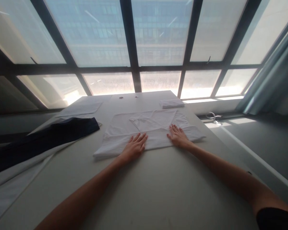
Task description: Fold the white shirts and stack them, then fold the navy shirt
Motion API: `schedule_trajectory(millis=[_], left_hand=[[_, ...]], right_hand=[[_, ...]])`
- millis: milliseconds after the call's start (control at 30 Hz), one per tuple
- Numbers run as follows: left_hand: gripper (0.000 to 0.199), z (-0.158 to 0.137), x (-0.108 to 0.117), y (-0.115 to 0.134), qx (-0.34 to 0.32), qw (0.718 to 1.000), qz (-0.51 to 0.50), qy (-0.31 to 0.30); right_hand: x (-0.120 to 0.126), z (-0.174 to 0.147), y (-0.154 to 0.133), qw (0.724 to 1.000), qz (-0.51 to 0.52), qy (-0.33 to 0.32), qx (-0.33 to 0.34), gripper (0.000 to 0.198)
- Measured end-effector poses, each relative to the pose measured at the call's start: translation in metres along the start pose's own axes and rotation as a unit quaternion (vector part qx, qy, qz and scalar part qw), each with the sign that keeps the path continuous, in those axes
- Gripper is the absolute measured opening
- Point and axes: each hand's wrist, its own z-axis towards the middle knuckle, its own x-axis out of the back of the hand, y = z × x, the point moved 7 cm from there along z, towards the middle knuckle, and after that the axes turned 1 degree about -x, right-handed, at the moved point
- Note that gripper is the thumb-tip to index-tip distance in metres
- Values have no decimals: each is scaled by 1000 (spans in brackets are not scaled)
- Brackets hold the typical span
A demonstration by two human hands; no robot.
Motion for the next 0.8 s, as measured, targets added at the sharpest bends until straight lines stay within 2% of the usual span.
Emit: schedule_trajectory(millis=[133, 267, 433, 633, 800], left_hand=[[57, 1, -1, -2, 0, 1000, -3, 3], [61, 1, -4, -14, 21, 1000, -18, -10], [67, -20, 0, -51, 75, 997, -9, -19], [68, -74, 11, -118, 177, 983, 44, -11], [67, -108, 12, -153, 231, 971, 60, 2]], right_hand=[[8, -7, 55, 997, -38, 18, -57, 69], [11, -13, 81, 995, -45, 40, -78, 69], [4, -13, 89, 993, -57, 70, -74, 70], [1, -14, 89, 992, -66, 81, -66, 69], [4, -16, 88, 991, -69, 87, -69, 68]])
